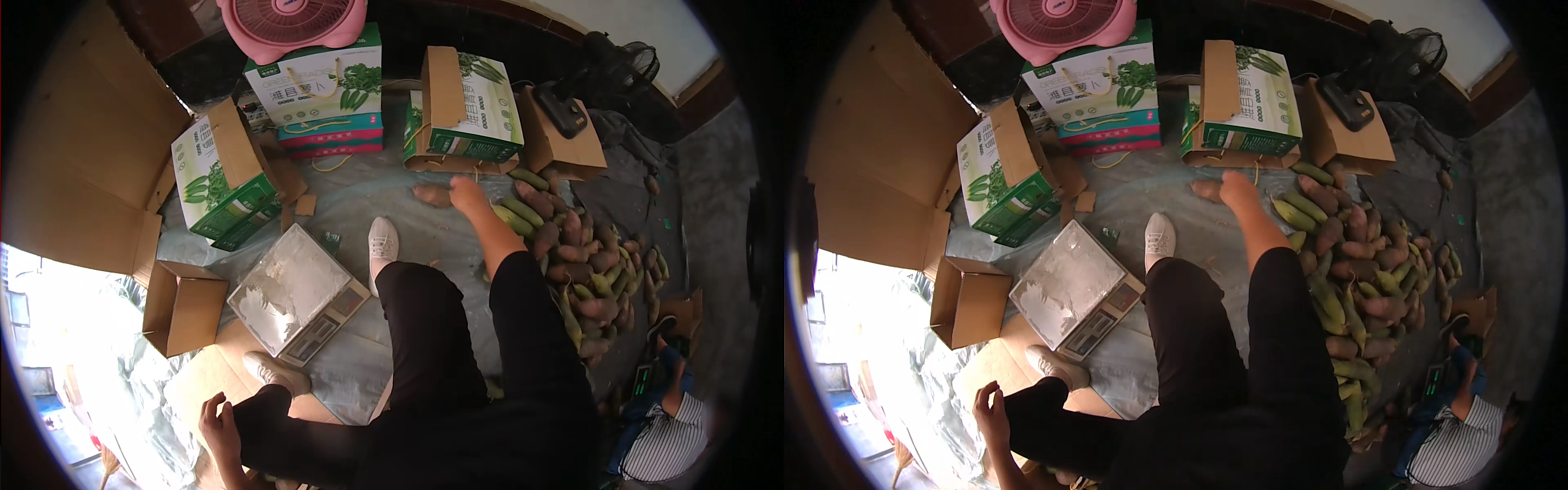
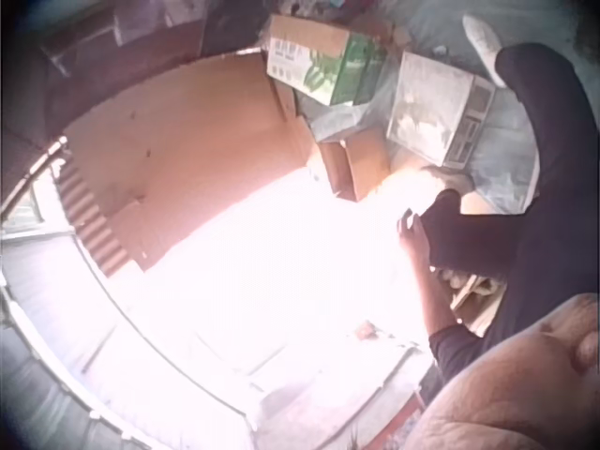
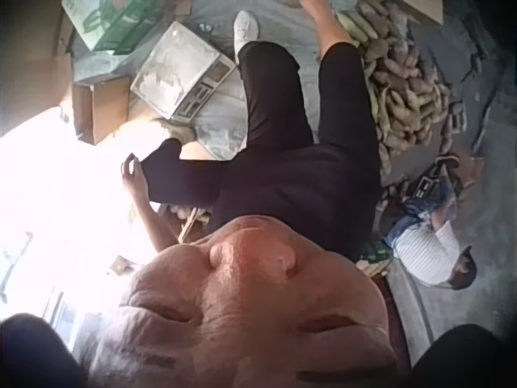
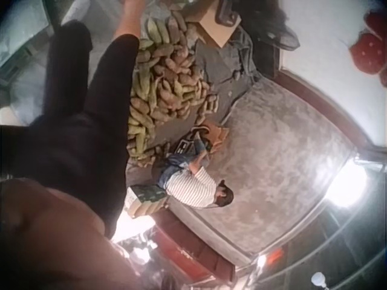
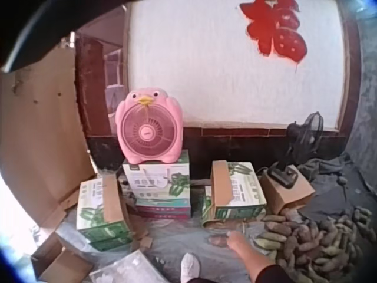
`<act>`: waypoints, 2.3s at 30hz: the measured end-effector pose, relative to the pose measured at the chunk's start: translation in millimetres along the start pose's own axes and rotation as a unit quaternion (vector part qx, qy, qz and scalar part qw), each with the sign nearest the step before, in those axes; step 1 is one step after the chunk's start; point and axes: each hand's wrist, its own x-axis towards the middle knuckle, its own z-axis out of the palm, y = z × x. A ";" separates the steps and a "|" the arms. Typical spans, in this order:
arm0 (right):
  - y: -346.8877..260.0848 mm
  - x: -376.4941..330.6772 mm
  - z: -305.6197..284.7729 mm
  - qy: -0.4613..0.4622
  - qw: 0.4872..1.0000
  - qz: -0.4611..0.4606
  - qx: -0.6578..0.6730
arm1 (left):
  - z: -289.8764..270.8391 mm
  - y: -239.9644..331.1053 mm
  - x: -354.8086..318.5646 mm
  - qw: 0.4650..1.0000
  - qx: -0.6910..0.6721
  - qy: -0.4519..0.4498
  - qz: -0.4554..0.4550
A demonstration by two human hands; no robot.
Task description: Picking up produce from a pile on the floor, placing them into a paper bag on a scale, and weighing them.
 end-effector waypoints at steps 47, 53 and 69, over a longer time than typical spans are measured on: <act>-58.1 -88.0 -331.1 0.256 0.921 -0.103 -0.274 | 0.7 13.1 -14.2 0.985 -0.012 0.125 0.119; -138.3 -124.4 -329.6 0.269 0.907 -0.236 -0.223 | -2.7 23.0 -14.8 0.983 -0.025 0.122 0.133; -269.4 -152.5 -327.3 0.142 0.879 -0.444 0.098 | -66.4 105.1 13.4 0.962 0.149 0.123 0.194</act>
